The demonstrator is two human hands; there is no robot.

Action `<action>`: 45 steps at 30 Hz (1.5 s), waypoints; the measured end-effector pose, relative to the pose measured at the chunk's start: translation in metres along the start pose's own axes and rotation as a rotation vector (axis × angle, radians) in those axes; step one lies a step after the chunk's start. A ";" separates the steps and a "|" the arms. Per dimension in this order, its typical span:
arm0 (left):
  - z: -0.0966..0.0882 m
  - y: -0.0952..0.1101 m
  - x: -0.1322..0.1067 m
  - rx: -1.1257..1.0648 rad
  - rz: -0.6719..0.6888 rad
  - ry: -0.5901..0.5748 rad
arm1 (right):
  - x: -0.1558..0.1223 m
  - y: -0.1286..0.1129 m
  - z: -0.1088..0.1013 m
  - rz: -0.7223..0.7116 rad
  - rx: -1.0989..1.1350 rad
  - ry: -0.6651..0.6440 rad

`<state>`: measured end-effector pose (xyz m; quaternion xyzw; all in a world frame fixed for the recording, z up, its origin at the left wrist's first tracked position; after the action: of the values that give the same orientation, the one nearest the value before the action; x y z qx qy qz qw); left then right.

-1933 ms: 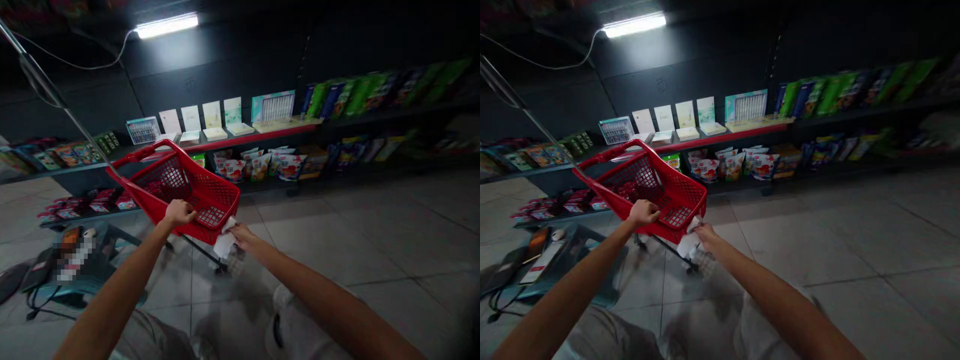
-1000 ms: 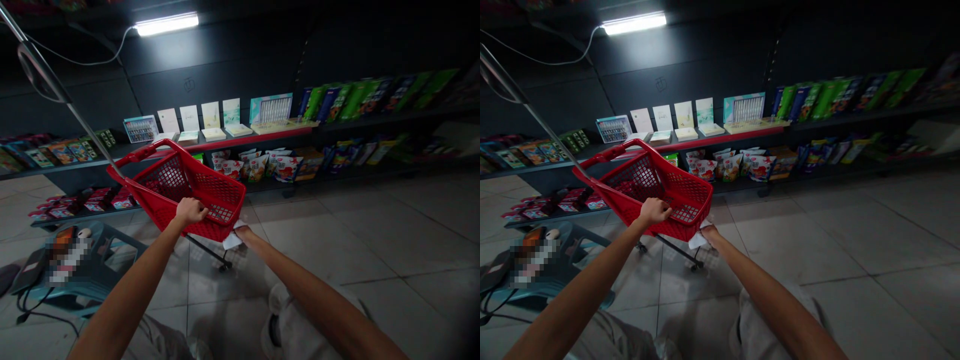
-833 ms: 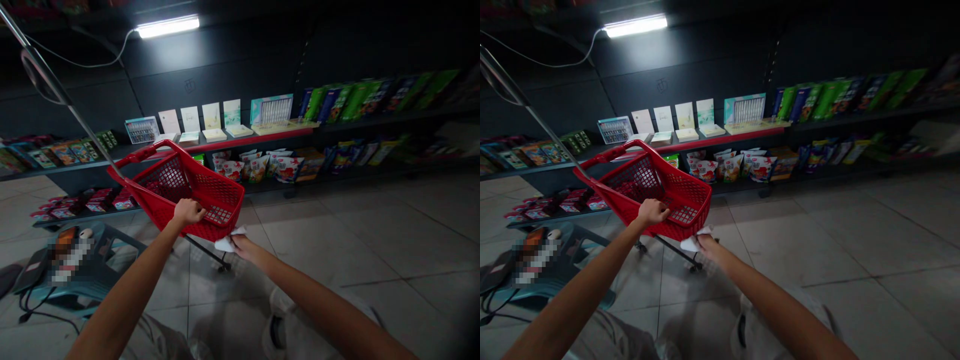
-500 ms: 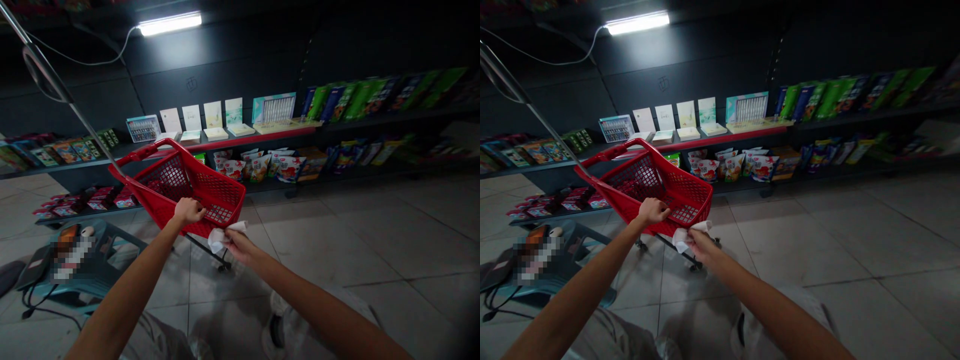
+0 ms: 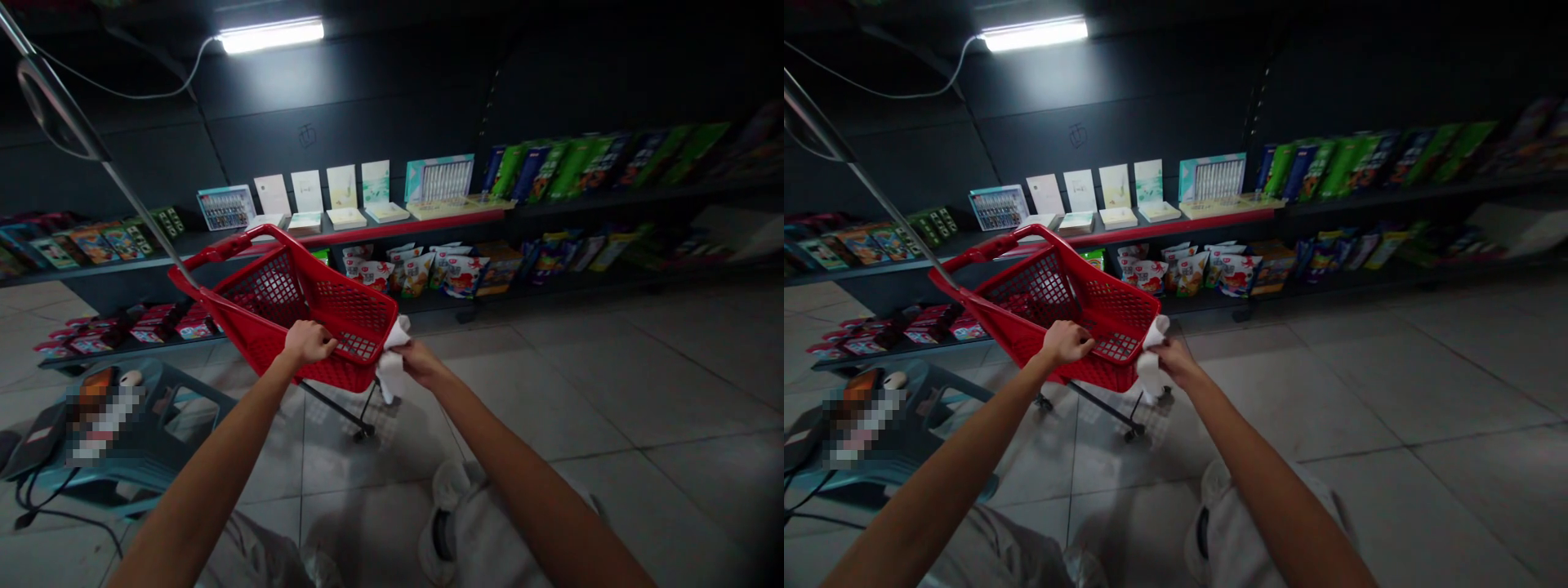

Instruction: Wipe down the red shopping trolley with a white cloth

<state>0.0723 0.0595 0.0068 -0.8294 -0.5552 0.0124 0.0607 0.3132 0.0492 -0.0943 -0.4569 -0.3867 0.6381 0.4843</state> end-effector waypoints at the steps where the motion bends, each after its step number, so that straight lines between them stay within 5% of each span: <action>1: 0.000 0.000 -0.001 -0.001 0.013 -0.013 | 0.006 -0.007 -0.008 -0.044 0.049 0.073; 4: -0.001 -0.001 -0.007 -0.006 0.061 -0.045 | 0.020 -0.022 -0.026 -0.148 0.098 0.259; 7: -0.003 -0.004 -0.016 -0.015 0.093 -0.064 | 0.022 -0.038 -0.027 -0.320 -0.132 0.345; 12: -0.006 -0.016 -0.028 -0.073 0.071 -0.144 | 0.012 -0.057 -0.002 -0.633 -0.643 0.348; 15: -0.005 -0.023 -0.035 -0.111 0.045 -0.249 | 0.009 -0.060 0.019 -0.743 -0.817 0.230; 18: -0.009 -0.028 -0.044 -0.155 0.025 -0.218 | 0.011 -0.059 0.035 -0.744 -0.964 0.124; 23: -0.020 -0.034 -0.062 -0.225 -0.075 0.159 | 0.008 -0.065 0.037 -0.574 -1.096 0.179; 28: -0.018 -0.050 -0.074 -0.203 -0.427 0.395 | -0.002 -0.073 0.038 -0.479 -1.246 0.231; 35: 0.012 -0.086 -0.085 -0.612 -0.869 0.374 | 0.003 -0.066 0.036 -0.314 -1.368 0.140; 41: 0.026 -0.113 -0.088 -0.775 -0.829 0.336 | -0.010 -0.064 0.047 -0.344 -1.388 0.088; 45: 0.030 -0.126 -0.089 -0.756 -0.790 0.297 | -0.018 -0.065 0.054 -0.518 -1.303 0.091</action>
<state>-0.0803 0.0270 -0.0129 -0.5156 -0.7746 -0.3279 -0.1629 0.2802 0.0445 -0.0144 -0.5734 -0.7661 0.1209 0.2641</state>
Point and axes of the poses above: each hand's wrist, its own x-axis towards the middle knuckle, its own z-axis out of the palm, y = z × x, the point moved 6 cm from there along x, towards the middle knuckle, and after that the axes turned 2 degrees about -y, right-handed, at the moved point
